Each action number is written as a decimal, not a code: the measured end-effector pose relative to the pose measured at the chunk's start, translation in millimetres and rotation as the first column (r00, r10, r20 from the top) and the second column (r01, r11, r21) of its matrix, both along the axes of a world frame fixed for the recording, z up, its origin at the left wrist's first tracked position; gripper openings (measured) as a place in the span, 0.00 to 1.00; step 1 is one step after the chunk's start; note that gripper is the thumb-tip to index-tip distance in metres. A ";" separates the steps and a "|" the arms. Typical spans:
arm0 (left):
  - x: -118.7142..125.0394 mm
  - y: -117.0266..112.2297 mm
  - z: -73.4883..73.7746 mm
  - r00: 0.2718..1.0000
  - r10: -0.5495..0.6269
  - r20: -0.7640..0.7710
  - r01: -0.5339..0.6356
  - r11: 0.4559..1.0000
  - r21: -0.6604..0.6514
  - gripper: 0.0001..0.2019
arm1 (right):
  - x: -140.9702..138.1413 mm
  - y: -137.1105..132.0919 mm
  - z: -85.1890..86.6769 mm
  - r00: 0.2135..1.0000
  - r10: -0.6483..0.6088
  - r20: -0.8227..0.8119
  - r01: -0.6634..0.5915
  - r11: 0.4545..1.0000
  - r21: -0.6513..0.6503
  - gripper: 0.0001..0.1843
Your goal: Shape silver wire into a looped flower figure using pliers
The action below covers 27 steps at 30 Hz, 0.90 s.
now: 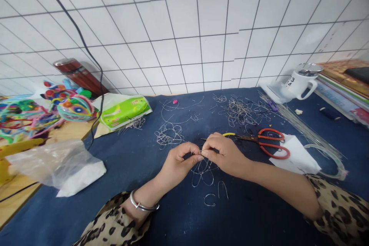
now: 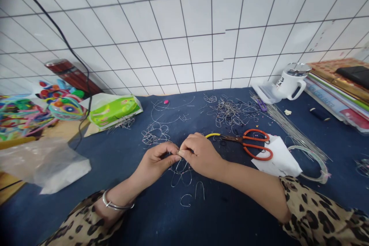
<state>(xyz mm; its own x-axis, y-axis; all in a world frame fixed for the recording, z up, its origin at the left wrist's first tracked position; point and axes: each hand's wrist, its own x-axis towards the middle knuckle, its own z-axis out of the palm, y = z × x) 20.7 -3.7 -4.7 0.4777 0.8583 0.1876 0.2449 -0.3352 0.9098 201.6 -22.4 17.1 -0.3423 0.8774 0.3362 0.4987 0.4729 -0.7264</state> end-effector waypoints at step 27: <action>-1.3 6.0 -0.5 0.946 0.146 0.289 -0.020 0.917 -0.398 0.06 | 16.7 12.8 -14.1 0.997 -0.077 0.026 0.079 0.991 -0.108 0.06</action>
